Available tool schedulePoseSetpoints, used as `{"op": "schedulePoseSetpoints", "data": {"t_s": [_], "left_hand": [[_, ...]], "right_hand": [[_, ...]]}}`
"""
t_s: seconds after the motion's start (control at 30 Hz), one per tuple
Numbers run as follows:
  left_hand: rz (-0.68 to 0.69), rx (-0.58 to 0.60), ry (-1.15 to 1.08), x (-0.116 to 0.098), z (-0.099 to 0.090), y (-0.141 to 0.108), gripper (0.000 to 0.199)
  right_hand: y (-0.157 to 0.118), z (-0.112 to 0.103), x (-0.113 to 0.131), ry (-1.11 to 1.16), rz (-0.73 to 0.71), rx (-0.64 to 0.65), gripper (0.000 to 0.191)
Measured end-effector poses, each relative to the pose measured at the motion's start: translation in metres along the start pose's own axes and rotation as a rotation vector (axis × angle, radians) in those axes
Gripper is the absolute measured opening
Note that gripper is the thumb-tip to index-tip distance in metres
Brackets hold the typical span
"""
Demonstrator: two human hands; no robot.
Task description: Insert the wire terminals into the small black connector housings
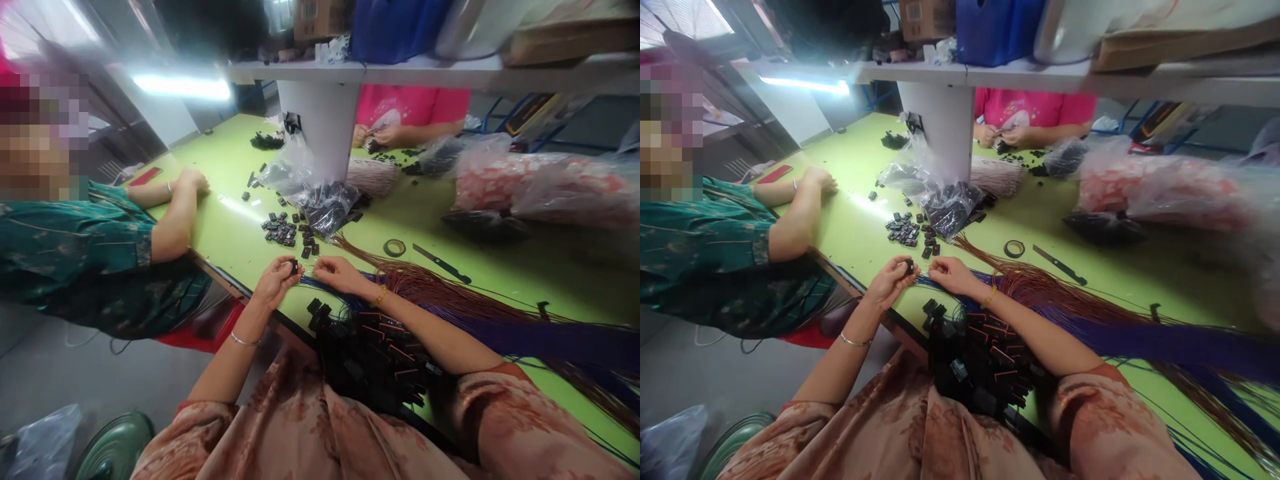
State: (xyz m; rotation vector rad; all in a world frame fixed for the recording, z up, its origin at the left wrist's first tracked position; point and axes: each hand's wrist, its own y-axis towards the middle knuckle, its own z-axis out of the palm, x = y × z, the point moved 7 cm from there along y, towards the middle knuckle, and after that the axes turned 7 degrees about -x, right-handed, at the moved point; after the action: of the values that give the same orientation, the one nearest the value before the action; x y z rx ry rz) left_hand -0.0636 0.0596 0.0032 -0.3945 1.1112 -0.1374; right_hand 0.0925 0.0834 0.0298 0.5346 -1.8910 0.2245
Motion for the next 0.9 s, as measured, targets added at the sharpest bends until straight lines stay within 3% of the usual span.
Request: {"op": "schedulePoseSetpoints", "data": {"t_s": [0.2, 0.4, 0.67, 0.9], "left_hand": [[-0.124, 0.088, -0.121, 0.027, 0.023, -0.009, 0.024], [-0.15, 0.096, -0.171, 0.033, 0.027, -0.011, 0.02], [-0.128, 0.126, -0.158, 0.032, 0.03, -0.011, 0.019], [-0.094, 0.009, -0.12, 0.042, 0.023, -0.007, 0.02]], "right_hand": [[-0.011, -0.009, 0.01, -0.035, -0.043, -0.073, 0.019], [-0.015, -0.016, 0.023, -0.284, -0.222, -0.172, 0.011], [-0.016, -0.012, 0.028, -0.436, -0.263, -0.132, 0.009], [-0.016, 0.001, 0.029, -0.67, -0.408, -0.036, 0.013]]}}
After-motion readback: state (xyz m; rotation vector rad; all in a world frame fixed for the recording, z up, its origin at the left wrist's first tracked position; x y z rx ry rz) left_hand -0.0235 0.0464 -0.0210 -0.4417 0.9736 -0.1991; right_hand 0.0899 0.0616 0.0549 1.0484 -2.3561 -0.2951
